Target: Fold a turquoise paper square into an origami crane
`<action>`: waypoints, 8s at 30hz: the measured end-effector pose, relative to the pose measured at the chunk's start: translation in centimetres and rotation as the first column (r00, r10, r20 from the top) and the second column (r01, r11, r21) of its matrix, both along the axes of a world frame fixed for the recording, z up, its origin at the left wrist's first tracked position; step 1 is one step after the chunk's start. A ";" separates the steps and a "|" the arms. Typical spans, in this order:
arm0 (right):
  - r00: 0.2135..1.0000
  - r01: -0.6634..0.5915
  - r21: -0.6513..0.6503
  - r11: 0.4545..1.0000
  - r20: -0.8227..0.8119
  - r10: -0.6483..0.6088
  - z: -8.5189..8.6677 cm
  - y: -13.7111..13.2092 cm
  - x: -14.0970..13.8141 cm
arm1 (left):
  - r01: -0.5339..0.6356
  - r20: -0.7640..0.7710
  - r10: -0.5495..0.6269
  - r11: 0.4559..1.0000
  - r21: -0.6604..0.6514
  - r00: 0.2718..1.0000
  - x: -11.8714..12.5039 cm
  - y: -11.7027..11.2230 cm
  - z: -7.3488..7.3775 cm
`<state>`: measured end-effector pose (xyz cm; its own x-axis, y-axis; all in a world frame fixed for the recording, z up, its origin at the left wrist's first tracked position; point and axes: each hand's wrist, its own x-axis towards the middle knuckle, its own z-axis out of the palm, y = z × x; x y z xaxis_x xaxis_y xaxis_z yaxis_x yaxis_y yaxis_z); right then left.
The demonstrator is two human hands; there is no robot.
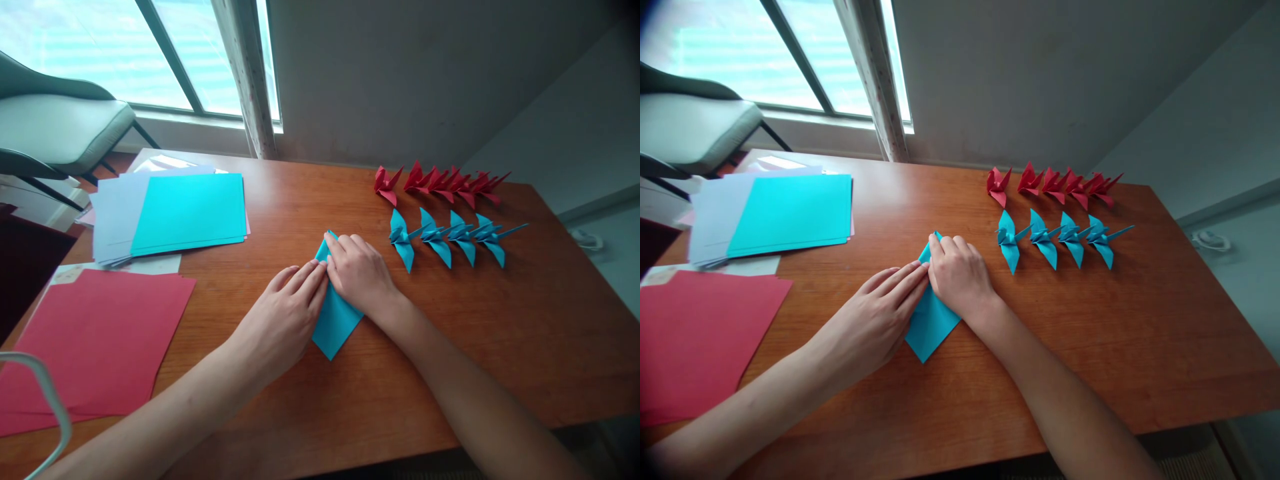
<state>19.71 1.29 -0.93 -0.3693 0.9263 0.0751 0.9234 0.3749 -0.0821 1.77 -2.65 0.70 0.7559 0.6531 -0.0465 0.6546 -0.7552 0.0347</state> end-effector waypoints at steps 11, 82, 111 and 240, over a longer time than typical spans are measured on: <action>1.000 0.030 -0.018 0.999 0.000 -0.030 0.1 0.2 -0.3 | 0.010 0.011 -0.010 1.000 0.028 1.000 0.0 0.0 0.0; 1.000 0.013 -0.001 1.000 0.008 -0.013 0.1 0.1 0.4 | 0.033 0.021 -0.033 0.999 0.032 0.999 -0.2 0.1 -0.1; 0.999 0.052 -0.032 0.998 0.004 -0.052 0.4 0.3 0.0 | 0.042 0.020 -0.043 0.998 0.044 0.999 -0.3 0.2 -0.5; 0.981 0.083 -0.152 0.985 -0.161 -0.108 1.4 4.2 0.7 | 0.003 0.062 -0.004 1.000 0.015 0.998 -0.2 0.2 0.5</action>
